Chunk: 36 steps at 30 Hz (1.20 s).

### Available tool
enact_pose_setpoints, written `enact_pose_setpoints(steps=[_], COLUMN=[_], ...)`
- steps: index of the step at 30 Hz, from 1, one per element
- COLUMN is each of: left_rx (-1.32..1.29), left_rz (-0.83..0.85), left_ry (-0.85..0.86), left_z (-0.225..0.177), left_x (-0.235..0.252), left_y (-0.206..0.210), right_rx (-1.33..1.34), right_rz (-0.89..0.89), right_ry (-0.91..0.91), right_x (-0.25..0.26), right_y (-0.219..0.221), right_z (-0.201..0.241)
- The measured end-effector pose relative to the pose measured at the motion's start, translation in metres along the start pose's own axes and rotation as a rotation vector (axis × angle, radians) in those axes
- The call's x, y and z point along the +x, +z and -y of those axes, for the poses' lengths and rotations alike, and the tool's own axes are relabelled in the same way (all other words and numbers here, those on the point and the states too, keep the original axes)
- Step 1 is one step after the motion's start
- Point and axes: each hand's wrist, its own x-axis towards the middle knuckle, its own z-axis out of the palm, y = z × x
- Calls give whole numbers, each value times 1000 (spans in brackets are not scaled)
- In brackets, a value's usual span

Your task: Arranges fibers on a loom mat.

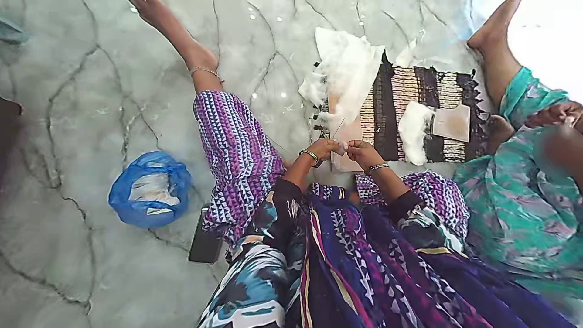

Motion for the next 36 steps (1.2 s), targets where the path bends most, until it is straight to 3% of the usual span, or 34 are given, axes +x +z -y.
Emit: enact_pose_setpoints(steps=[7,15,21,26,33,36], left_rx=[94,105,98,71,18,55], left_rz=[-85,-115,-226,-266,-321,-309], left_ry=[16,122,-16,-21,-192,-86], left_z=[12,6,-19,-10,-51,-20], left_x=[11,9,-5,2,5,6], left_y=[-1,6,13,11,21,15], right_rx=[-40,-456,-321,-55,-168,-167], right_rz=[-61,13,5,-77,-2,-52], right_ry=[17,-11,15,-18,14,-25], right_x=[-2,7,11,19,20,25], right_y=[-2,-7,-4,-16,-18,-15], right_z=[1,12,1,-9,3,-7])
